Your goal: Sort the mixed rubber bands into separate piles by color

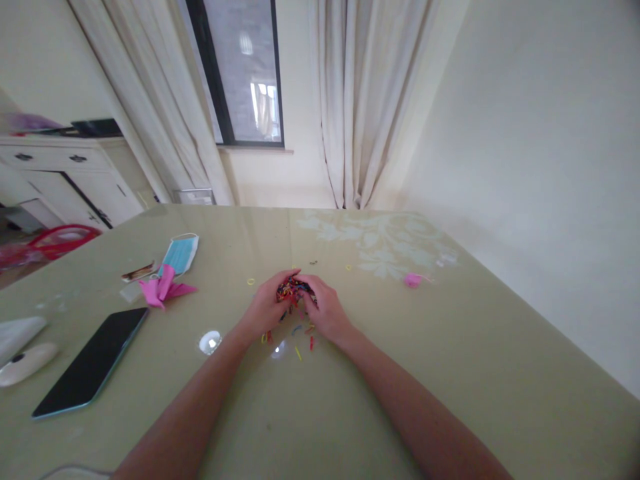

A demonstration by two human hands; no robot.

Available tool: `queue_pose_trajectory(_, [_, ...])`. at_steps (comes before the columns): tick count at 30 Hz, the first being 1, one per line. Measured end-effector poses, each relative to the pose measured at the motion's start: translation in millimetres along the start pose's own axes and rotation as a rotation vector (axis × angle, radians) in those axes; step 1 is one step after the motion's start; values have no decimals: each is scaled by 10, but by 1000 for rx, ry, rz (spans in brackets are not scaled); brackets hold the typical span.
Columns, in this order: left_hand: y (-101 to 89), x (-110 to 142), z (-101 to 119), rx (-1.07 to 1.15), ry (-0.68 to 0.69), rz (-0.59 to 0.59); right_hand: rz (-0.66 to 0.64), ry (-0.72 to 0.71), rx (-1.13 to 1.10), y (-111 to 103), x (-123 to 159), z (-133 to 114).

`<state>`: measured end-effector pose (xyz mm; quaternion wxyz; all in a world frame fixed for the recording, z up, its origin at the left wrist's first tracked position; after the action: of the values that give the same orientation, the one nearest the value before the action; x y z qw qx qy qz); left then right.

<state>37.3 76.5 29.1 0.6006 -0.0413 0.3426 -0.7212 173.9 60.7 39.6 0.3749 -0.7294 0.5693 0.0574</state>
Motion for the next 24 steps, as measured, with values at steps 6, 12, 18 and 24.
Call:
queue_pose_trajectory(6, [-169,-28,-2,-1,-68,125,38,29,-15,-53,-2,37])
queue_pose_trajectory(12, [-209,-35,23,111,-74,106,17,38,-28,-33,10,61])
queue_pose_trajectory(18, [-207,-29,4,145,-99,86,5,38,-10,-5,20,86])
queue_pose_trajectory(24, [-167,-37,-2,100,-99,72,28,17,30,-37,23,51])
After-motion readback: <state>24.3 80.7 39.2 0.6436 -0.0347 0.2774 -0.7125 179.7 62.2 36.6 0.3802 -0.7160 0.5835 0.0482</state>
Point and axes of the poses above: each hand's wrist, its own x-axis away from the middle knuckle, its own y-axis out of the palm, z = x × y, the point moved 9 cm from there along -x, towards the middle knuckle, and after that the axes turned 2 degrees about -z, right-handed, at the moved point
